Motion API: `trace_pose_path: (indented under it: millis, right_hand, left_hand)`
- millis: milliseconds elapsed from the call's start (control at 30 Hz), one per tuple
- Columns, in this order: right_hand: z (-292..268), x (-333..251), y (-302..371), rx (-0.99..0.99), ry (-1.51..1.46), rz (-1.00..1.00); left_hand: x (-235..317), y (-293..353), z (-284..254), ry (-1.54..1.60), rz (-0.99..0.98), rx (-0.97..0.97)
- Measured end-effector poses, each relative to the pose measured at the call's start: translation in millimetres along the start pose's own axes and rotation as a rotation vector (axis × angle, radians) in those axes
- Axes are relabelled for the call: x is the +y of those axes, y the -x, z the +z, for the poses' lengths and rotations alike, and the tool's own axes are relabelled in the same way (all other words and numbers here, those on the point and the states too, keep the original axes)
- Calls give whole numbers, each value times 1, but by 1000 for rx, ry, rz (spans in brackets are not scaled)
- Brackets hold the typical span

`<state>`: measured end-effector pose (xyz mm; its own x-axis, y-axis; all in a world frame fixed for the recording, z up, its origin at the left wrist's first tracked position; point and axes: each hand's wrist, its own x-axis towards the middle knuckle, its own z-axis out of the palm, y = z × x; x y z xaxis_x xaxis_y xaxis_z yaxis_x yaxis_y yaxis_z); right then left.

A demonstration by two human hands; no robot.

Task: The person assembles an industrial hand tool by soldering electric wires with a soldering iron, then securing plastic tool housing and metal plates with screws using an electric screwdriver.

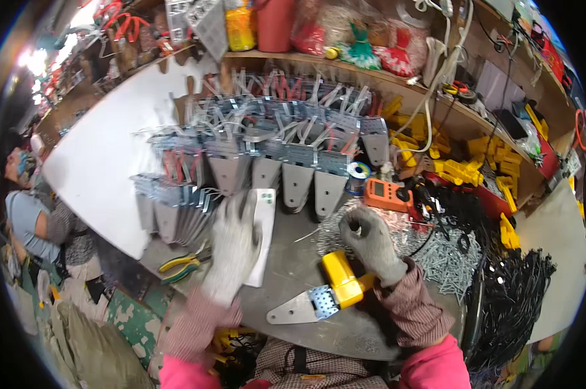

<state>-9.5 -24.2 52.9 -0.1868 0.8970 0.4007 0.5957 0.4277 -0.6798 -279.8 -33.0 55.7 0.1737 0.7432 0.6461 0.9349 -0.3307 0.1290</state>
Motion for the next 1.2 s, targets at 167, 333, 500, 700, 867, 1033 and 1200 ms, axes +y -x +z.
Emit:
trace_pose_path:
  millis: [167,333,500,700,867,1033,1200]
  right_hand:
    - [-8,-10,26,-141,-20,69]
    - [7,-40,10,-184,-58,-122]
    - [27,-57,15,-131,-55,-194]
    - [30,-71,0,36,-120,-236]
    - [32,-68,-3,144,14,-367]
    - [33,-71,3,146,102,-379]
    - [35,-63,5,167,71,-336]
  left_hand:
    - [28,84,-51,490,146,-186]
    - [-21,9,17,262,-363,-225]
    - [-41,14,57,738,-475,-124]
    - [23,12,-19,1211,-569,-357]
    - [31,12,-19,718,-114,-272]
    - [37,6,-24,482,80,-169]
    - [42,2,-23,380,139,-153]
